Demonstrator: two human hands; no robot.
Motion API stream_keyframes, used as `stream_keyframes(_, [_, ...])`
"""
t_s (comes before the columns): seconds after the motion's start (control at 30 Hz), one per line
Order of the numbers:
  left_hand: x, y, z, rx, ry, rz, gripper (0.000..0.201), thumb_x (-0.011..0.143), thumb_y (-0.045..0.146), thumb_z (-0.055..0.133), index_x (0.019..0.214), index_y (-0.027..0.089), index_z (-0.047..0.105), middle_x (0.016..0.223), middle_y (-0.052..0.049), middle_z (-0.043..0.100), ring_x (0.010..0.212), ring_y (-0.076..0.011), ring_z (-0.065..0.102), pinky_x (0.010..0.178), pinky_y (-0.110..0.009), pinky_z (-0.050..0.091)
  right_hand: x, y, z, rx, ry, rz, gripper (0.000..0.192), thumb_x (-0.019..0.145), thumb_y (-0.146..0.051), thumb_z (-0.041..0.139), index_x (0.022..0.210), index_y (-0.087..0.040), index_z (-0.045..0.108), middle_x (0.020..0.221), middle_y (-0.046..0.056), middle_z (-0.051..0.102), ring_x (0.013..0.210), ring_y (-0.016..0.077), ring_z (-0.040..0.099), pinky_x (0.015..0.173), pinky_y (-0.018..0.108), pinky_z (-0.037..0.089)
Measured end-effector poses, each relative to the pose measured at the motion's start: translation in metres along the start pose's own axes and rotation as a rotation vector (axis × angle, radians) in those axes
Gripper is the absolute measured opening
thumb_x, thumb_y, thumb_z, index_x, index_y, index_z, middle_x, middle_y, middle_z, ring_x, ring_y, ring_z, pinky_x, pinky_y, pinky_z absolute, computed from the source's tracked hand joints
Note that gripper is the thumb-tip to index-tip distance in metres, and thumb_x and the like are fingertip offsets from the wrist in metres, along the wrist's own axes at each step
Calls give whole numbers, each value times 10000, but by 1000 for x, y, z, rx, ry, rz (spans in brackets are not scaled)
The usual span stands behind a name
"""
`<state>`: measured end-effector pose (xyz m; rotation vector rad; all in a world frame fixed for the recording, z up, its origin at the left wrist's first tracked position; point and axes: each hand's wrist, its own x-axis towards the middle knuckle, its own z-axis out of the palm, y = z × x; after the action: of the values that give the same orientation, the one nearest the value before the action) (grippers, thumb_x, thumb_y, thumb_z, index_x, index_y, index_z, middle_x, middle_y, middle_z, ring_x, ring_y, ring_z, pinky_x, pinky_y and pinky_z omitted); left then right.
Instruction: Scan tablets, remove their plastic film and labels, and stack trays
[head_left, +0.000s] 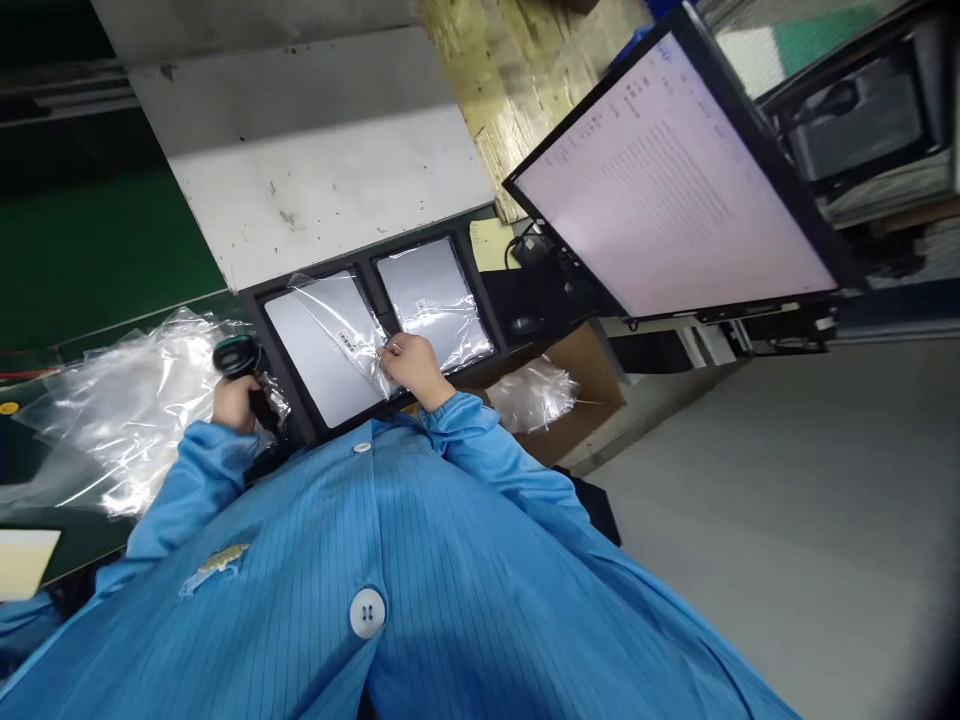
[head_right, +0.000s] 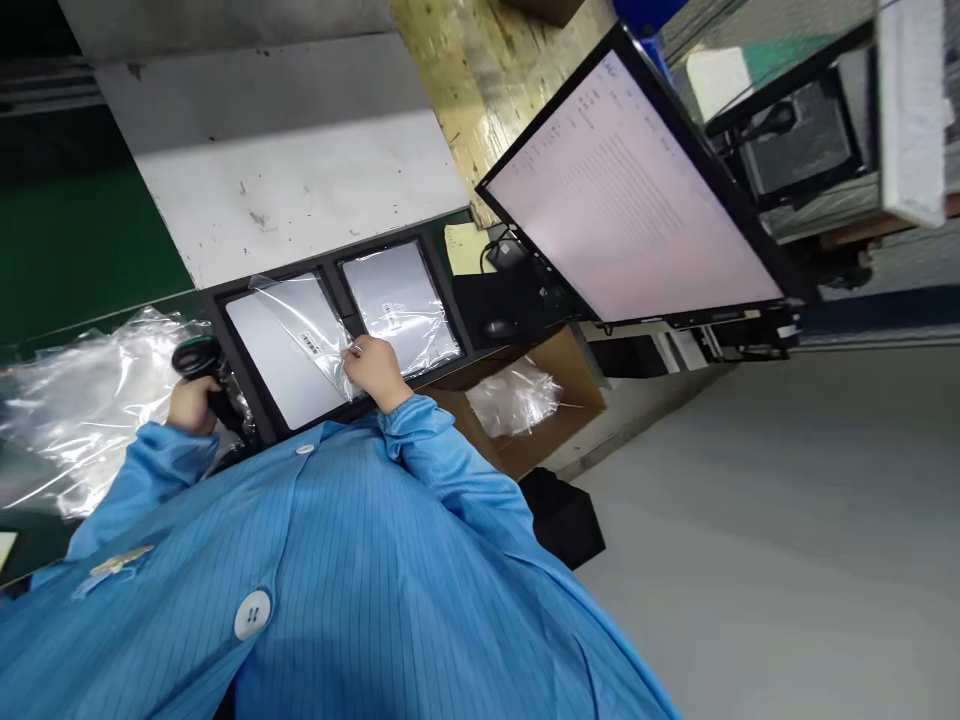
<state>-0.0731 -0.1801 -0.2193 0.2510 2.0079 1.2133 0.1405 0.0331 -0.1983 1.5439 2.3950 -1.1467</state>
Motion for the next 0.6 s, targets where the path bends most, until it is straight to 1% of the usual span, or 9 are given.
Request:
stream_keyframes(0.07, [-19, 13, -13, -128, -125, 24, 333, 621, 463, 690, 774, 203, 547, 707, -37, 542, 646, -186, 531, 608, -340, 473, 1, 0, 0, 18, 4, -14, 134, 926, -244, 649, 803, -201, 684, 738, 44, 742, 775, 217, 721, 792, 287, 519])
stream_keyframes(0.1, [-27, 22, -21, -112, -212, 38, 337, 632, 458, 734, 773, 199, 571, 692, -32, 545, 632, -184, 530, 601, -332, 471, 1, 0, 0, 21, 6, -22, 138, 922, -237, 653, 793, -199, 682, 715, 41, 732, 762, 218, 716, 793, 290, 516])
stream_keyframes(0.17, [-36, 46, -32, 84, -394, 72, 372, 665, 492, 810, 776, 195, 615, 685, -43, 585, 635, -207, 559, 598, -335, 488, 4, 0, 0, 49, -5, -21, 136, 920, -221, 655, 787, -199, 676, 656, 27, 706, 708, 214, 706, 771, 289, 511])
stream_keyframes(0.23, [-34, 74, -35, 333, -526, 103, 414, 659, 542, 840, 810, 198, 668, 725, -63, 644, 678, -249, 603, 600, -346, 510, 6, 0, -1, 113, -44, 3, 133, 925, -212, 651, 794, -202, 667, 616, 11, 686, 622, 202, 686, 719, 285, 506])
stream_keyframes(0.27, [-29, 87, -32, 431, -572, 127, 422, 650, 549, 838, 838, 201, 689, 751, -68, 667, 703, -268, 621, 597, -346, 517, 7, 1, -1, 148, -65, 16, 135, 925, -208, 651, 790, -205, 661, 605, 6, 682, 584, 196, 675, 694, 284, 503])
stream_keyframes(0.33, [-13, 109, -19, 549, -655, 196, 375, 660, 512, 798, 856, 207, 702, 760, -66, 679, 749, -291, 645, 599, -339, 524, 9, 1, -2, 198, -82, 31, 144, 917, -199, 660, 773, -209, 650, 596, 2, 679, 545, 192, 664, 671, 286, 502])
stream_keyframes(0.4, [2, 124, -3, 620, -723, 222, 296, 659, 445, 750, 822, 206, 690, 740, -58, 670, 770, -298, 655, 614, -335, 535, 10, 1, -3, 218, -85, 32, 152, 907, -180, 665, 760, -211, 644, 583, 0, 670, 534, 193, 662, 671, 290, 508])
stream_keyframes(0.5, [16, 135, 14, 698, -777, 163, 228, 671, 378, 710, 806, 198, 672, 758, -39, 673, 763, -274, 653, 656, -323, 557, 10, 0, -5, 226, -101, 18, 151, 903, -166, 668, 760, -209, 647, 572, 2, 662, 532, 193, 661, 674, 296, 517])
stream_keyframes(0.6, [17, 138, 18, 732, -796, 93, 238, 680, 402, 735, 754, 204, 628, 722, -29, 651, 692, -238, 619, 612, -300, 537, 12, 1, -5, 224, -87, -1, 137, 888, -174, 700, 761, -206, 661, 581, 11, 665, 576, 202, 677, 693, 301, 530])
